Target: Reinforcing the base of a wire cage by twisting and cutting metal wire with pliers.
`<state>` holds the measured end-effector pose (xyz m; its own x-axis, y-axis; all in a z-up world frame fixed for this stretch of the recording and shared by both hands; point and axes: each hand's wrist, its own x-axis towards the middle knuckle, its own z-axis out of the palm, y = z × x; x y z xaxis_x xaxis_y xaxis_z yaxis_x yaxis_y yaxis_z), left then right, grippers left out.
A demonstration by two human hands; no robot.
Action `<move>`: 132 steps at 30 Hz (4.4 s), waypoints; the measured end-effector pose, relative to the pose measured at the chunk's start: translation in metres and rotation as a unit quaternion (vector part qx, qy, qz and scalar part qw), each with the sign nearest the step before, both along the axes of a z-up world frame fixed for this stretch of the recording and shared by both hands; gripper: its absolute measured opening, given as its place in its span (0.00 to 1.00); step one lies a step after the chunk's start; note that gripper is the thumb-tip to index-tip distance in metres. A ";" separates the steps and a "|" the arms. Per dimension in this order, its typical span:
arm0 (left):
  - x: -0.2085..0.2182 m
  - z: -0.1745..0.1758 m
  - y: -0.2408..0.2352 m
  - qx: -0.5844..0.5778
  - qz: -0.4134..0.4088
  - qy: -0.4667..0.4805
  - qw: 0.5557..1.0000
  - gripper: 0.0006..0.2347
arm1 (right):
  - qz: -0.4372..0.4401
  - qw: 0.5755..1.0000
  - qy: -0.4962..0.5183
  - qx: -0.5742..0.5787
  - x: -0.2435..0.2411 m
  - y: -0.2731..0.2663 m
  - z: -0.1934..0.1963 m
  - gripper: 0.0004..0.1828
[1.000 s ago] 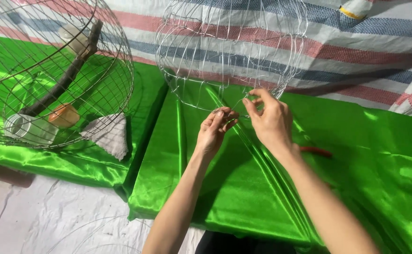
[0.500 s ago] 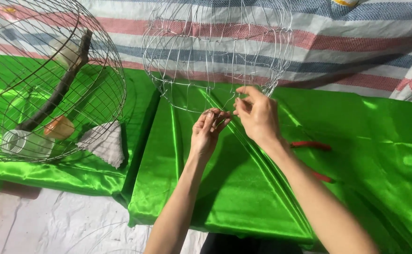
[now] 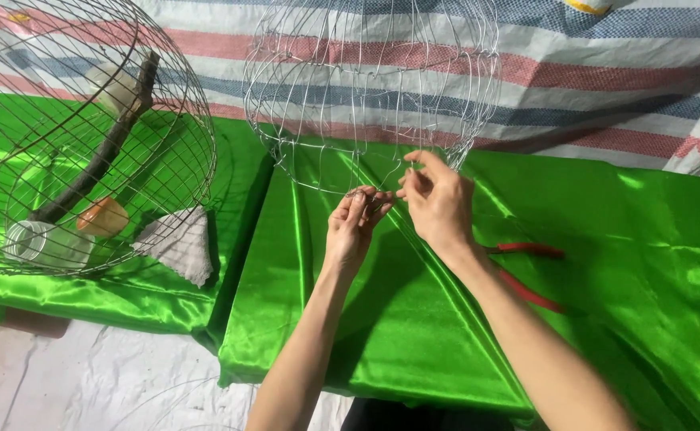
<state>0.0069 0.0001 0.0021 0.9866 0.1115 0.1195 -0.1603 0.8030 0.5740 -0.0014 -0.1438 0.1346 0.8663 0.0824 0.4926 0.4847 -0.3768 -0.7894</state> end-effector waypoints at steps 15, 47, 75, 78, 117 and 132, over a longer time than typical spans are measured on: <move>-0.002 0.002 -0.002 0.001 0.022 0.017 1.000 0.10 | -0.009 1.000 -0.005 0.008 0.002 0.002 -0.008 0.13; -0.003 0.009 -0.003 0.009 0.032 0.040 0.999 0.10 | -0.026 0.998 -0.060 0.006 0.002 0.010 -0.010 0.12; -0.007 0.026 -0.001 0.017 -0.009 0.004 1.000 0.10 | -0.011 0.783 0.226 -0.579 -0.007 -0.185 -0.090 0.43; -0.006 0.028 -0.002 0.015 -0.011 -0.001 1.000 0.10 | 0.017 0.758 0.285 -0.586 -0.007 -0.192 -0.084 0.43; -0.006 0.028 -0.007 0.184 0.089 0.054 0.977 0.10 | 0.157 0.719 0.461 0.495 0.033 0.004 -0.135 0.15; -0.011 0.035 -0.011 0.185 0.094 0.067 0.976 0.11 | 0.153 0.766 0.359 0.511 0.042 0.015 -0.175 0.11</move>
<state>-0.0037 -0.0104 0.0371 0.9625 0.2652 0.0573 -0.1883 0.5012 0.8446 0.0409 -0.1289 -0.0401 0.9615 0.2242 -0.1592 -0.2700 0.6602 -0.7009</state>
